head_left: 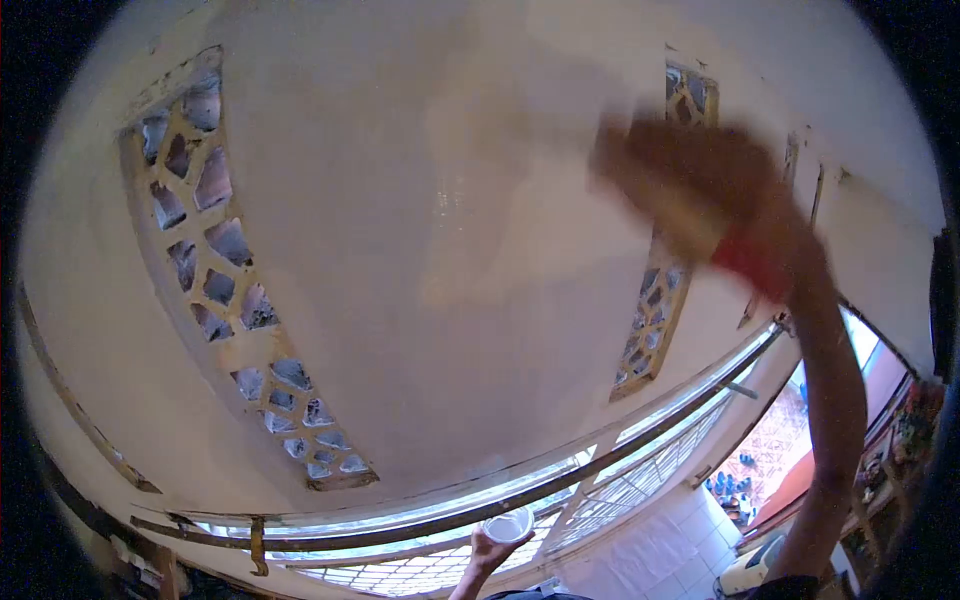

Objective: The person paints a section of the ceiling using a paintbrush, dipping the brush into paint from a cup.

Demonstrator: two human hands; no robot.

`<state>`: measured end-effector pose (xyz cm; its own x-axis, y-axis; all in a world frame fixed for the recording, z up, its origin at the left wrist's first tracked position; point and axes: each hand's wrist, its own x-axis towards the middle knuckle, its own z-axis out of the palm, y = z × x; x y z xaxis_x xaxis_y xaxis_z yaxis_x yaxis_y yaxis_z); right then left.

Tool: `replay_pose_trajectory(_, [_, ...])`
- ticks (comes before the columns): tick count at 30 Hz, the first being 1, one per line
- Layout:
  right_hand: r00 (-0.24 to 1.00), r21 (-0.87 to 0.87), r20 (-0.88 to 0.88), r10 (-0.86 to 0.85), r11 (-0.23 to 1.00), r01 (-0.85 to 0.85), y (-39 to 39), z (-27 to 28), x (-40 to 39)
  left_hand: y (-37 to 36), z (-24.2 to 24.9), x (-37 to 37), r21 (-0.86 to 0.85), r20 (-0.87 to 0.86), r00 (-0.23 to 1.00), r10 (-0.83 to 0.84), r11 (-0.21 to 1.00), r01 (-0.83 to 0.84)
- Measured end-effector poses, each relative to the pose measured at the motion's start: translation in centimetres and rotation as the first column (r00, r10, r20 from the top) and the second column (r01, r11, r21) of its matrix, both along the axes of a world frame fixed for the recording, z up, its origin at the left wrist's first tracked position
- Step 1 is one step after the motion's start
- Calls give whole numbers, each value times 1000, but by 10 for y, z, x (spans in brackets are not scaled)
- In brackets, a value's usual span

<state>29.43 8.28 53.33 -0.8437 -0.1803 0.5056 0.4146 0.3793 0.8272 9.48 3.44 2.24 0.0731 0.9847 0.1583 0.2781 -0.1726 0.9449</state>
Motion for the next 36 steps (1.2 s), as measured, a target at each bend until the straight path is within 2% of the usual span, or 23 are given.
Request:
replay_pose_trajectory(2, [881, -301, -471, 41, 931, -204, -19, 26, -10, 0, -4, 0, -26, -37, 999, 30, 999, -31])
replay_pose_trajectory(3, [877, -307, -480, 31, 930, -201, -9, 20, -10, 1, -2, -1, -31, -83, 996, 33, 999, -35])
replay_pose_trajectory(5, [980, -233, -162, 116, 961, -152, -2, 10, -32, -1, 3, -1, -21, -12, 998, 64, 998, -65])
replay_pose_trajectory(6, [901, -557, 37, -432, 740, 378, -21, -5, -49, -3, 5, -1, -12, 66, 993, 101, 995, -100])
replay_pose_trajectory(7, [995, -418, 73, -64, 904, 89, -3, -45, -43, -2, 2, -2, -1, 3, 995, 100, 995, -100])
replay_pose_trajectory(8, [942, -220, 301, -146, 951, 218, -3, -71, -43, -1, -4, -3, -1, 3, 995, 99, 995, -99])
replay_pose_trajectory(10, [952, -412, 289, 101, 911, 28, -2, -136, -32, 0, -19, -6, -96, -7, 991, 134, 986, -134])
replay_pose_trajectory(13, [918, -648, 373, 131, 746, 156, -3, -208, -20, -8, 6, -6, -151, 14, 992, 126, 981, -122])
replay_pose_trajectory(15, [867, -889, 458, 196, 110, 445, 0, -218, -19, -9, 3, -6, -131, 20, 991, 132, 983, -129])
replay_pose_trajectory(17, [872, -875, 482, 80, 94, 475, 15, -208, -16, -8, -3, -7, -142, -1, 989, 147, 979, -145])
replay_pose_trajectory(18, [970, -942, 189, 156, 309, 134, 18, -183, -6, -9, 7, -5, -144, -6, 990, 140, 980, -140])
replay_pose_trajectory(19, [992, -969, 101, 78, 233, 80, 25, -157, -1, -11, 18, -4, -158, 25, 989, 147, 977, -141])
replay_pose_trajectory(22, [992, -736, 112, -60, 665, 124, 4, -66, 3, -9, 20, -4, -158, 9, 989, 150, 977, -146])
replay_pose_trajectory(23, [963, -740, 100, -252, 628, 241, -2, -39, 0, -9, 22, -4, -155, 15, 988, 151, 977, -147])
replay_pose_trajectory(24, [989, -252, -51, -138, 960, 121, 17, -28, 12, -10, 21, -3, -152, 19, 989, 150, 978, -145])
replay_pose_trajectory(25, [970, -104, -241, 26, 993, -52, 19, -9, 16, -10, 16, -2, -138, 33, 988, 153, 979, -147])
replay_pose_trajectory(26, [869, -190, -494, -5, 976, -102, 13, -1, 16, -9, 31, 0, -152, -36, 992, 118, 981, -122])
replay_pose_trajectory(28, [863, -469, -461, 206, 769, -434, -6, 10, 3, -8, 21, 0, -193, 30, 990, 141, 972, -133])
replay_pose_trajectory(29, [966, -437, -240, -90, 899, -25, 6, -3, -2, -8, 21, 1, -193, 29, 990, 141, 972, -133])
replay_pose_trajectory(30, [909, -301, -45, -415, 873, 384, 24, -25, -5, -9, 23, 3, -162, 48, 986, 158, 975, -149])
replay_pose_trajectory(32, [971, -234, 234, -42, 967, 98, 28, -86, -7, -10, 18, 4, -141, 70, 981, 181, 975, -170])
replay_pose_trajectory(34, [948, -180, 315, 50, 984, 8, 26, -156, -5, -7, 7, 2, -36, 51, 991, 125, 992, -123])
replay_pose_trajectory(36, [942, -553, 291, 165, 833, 25, 19, -211, 4, -10, 7, 1, -57, 49, 989, 139, 989, -136])
